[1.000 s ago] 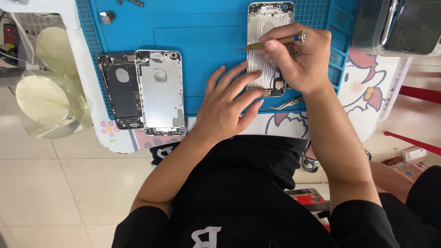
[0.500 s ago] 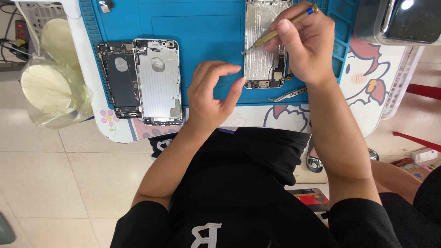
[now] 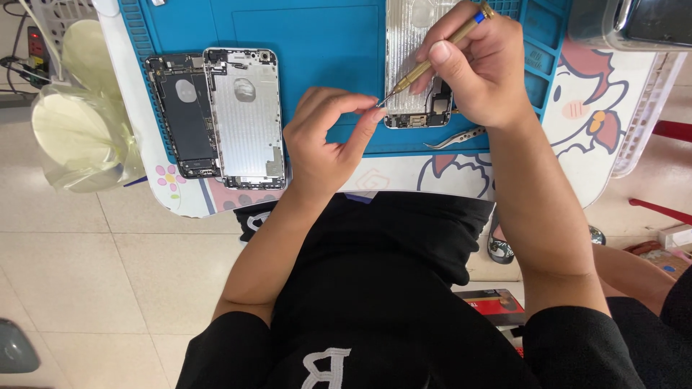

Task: Disassembling a mobile phone to access internal components for repair.

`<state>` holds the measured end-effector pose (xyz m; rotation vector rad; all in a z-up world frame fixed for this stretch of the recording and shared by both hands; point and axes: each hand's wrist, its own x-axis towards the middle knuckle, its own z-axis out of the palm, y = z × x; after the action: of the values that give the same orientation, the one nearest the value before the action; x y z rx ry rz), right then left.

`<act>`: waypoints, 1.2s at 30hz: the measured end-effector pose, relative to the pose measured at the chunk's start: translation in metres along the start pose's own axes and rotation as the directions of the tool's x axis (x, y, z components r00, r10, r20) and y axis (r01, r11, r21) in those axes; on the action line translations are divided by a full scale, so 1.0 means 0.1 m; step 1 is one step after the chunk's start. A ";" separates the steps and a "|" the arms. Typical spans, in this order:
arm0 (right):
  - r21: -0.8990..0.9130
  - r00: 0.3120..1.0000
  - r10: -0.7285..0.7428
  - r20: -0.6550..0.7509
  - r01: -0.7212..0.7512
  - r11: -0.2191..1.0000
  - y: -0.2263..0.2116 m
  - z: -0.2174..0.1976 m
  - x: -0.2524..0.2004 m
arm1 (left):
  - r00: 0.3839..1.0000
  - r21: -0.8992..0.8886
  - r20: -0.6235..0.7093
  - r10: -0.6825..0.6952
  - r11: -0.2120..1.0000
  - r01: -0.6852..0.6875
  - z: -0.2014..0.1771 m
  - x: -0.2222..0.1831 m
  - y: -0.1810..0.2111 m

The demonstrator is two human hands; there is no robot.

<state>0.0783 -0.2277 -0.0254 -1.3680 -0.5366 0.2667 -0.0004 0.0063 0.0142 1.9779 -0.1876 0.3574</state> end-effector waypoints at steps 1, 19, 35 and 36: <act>0.001 1.000 0.000 -0.002 0.000 1.000 -0.01 0.00 0.00 | 1.000 0.001 0.002 0.000 1.000 0.000 0.00 0.00 0.00; -0.013 1.000 -0.028 -0.003 0.028 1.000 -0.08 0.00 0.04 | 1.000 -0.035 -0.012 0.000 0.999 -0.001 -0.01 0.00 -0.03; -0.051 1.000 -0.013 0.013 0.014 0.999 -0.08 0.01 0.02 | 1.000 -0.019 -0.018 0.021 1.000 -0.021 0.00 -0.01 -0.04; -0.050 1.000 -0.013 0.013 0.014 0.999 -0.08 0.00 0.02 | 1.000 -0.023 -0.016 0.025 0.999 -0.025 0.00 0.00 -0.05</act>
<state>0.0789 -0.2280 -0.0172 -1.4118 -0.5659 0.2522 0.0004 0.0083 0.0102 1.9505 -0.2055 0.3849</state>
